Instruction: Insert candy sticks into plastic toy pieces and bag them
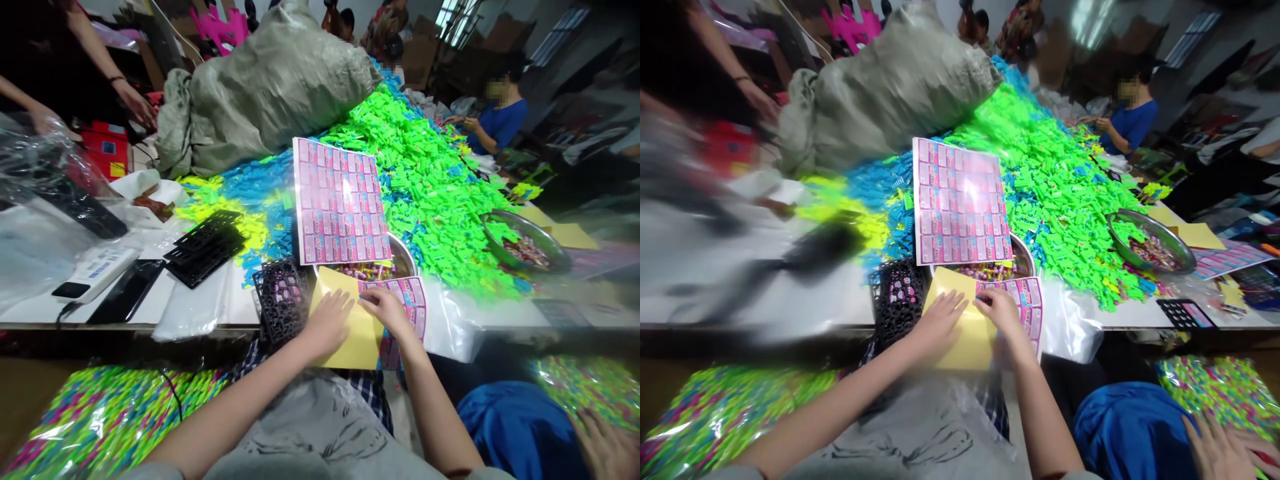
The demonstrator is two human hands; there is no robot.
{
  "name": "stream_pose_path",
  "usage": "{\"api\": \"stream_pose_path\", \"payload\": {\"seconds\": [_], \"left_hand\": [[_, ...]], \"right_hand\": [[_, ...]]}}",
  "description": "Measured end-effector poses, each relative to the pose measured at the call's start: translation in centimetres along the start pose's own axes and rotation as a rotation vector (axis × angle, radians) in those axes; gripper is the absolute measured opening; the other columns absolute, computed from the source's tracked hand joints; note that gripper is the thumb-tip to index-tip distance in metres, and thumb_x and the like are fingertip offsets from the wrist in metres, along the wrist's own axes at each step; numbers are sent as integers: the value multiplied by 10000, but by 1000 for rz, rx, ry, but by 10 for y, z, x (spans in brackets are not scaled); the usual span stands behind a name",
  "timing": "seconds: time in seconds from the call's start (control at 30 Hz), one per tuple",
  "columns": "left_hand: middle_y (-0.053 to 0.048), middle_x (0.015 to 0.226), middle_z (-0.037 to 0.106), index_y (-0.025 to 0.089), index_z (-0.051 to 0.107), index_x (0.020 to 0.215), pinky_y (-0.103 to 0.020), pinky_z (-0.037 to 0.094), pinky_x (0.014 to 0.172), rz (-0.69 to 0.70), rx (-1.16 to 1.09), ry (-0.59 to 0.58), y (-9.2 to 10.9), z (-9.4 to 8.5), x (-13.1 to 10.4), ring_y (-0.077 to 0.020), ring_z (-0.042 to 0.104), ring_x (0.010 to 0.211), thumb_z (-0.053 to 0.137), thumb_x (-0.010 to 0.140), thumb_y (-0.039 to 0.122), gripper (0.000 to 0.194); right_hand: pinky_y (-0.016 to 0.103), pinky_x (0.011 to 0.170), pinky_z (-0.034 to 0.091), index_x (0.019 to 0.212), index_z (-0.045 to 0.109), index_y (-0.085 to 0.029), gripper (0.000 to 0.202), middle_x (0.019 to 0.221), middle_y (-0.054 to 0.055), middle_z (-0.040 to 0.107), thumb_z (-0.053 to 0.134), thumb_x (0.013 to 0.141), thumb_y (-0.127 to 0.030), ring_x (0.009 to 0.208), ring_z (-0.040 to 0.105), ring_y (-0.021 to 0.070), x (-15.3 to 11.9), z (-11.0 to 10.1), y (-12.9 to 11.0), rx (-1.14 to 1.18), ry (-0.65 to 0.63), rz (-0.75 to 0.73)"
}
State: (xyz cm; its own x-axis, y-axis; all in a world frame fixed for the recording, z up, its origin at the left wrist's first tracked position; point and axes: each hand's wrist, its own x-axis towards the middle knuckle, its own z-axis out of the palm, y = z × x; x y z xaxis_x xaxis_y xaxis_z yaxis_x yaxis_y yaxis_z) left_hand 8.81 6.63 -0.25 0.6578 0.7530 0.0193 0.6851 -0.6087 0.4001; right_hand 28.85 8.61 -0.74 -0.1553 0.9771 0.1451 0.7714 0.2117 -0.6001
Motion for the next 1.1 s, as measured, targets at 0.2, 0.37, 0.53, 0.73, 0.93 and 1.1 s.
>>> {"api": "stream_pose_path", "payload": {"seconds": [0.2,0.37,0.53,0.73,0.93,1.1], "left_hand": [[-105,1438,271,163,253,1352,-408,94,1108,0,1,-1,-1,2,0,-243,142,1346,419,789,252,593],[-100,1438,271,169,259,1349,-406,95,1107,1,1,0,-1,2,1,-244,146,1344,426,786,261,594],[-105,1436,274,166,276,1340,-411,99,1103,-15,-10,-9,1,0,3,-247,175,1337,421,788,261,579],[-118,1435,272,157,298,1329,-428,103,1098,-49,-59,-54,5,-10,3,-258,200,1328,427,782,266,573],[-128,1426,288,152,314,1319,-436,110,1092,-76,-70,-25,6,-5,4,-260,219,1321,429,783,290,565],[-117,1422,301,156,329,1315,-437,113,1088,-96,-51,18,5,4,12,-261,207,1324,398,815,380,552]], "right_hand": [[335,773,460,784,663,-220,136,851,38,676,548,763,-289,821,608,202,2,1,-3,17,13,-2],[314,729,459,741,620,-212,158,869,42,661,486,784,-285,803,600,192,3,2,2,29,23,31],[316,695,439,752,562,-191,183,812,65,623,422,802,-297,769,565,197,16,-3,16,7,67,77],[330,706,417,687,555,-173,186,753,85,606,436,763,-295,745,547,213,58,-27,42,-1,167,131],[349,713,397,818,583,-130,254,776,100,585,407,771,-306,758,530,218,76,-78,61,9,480,283],[307,634,393,1086,511,-122,384,870,80,569,352,784,-299,707,521,173,59,-103,51,142,733,339]]}}
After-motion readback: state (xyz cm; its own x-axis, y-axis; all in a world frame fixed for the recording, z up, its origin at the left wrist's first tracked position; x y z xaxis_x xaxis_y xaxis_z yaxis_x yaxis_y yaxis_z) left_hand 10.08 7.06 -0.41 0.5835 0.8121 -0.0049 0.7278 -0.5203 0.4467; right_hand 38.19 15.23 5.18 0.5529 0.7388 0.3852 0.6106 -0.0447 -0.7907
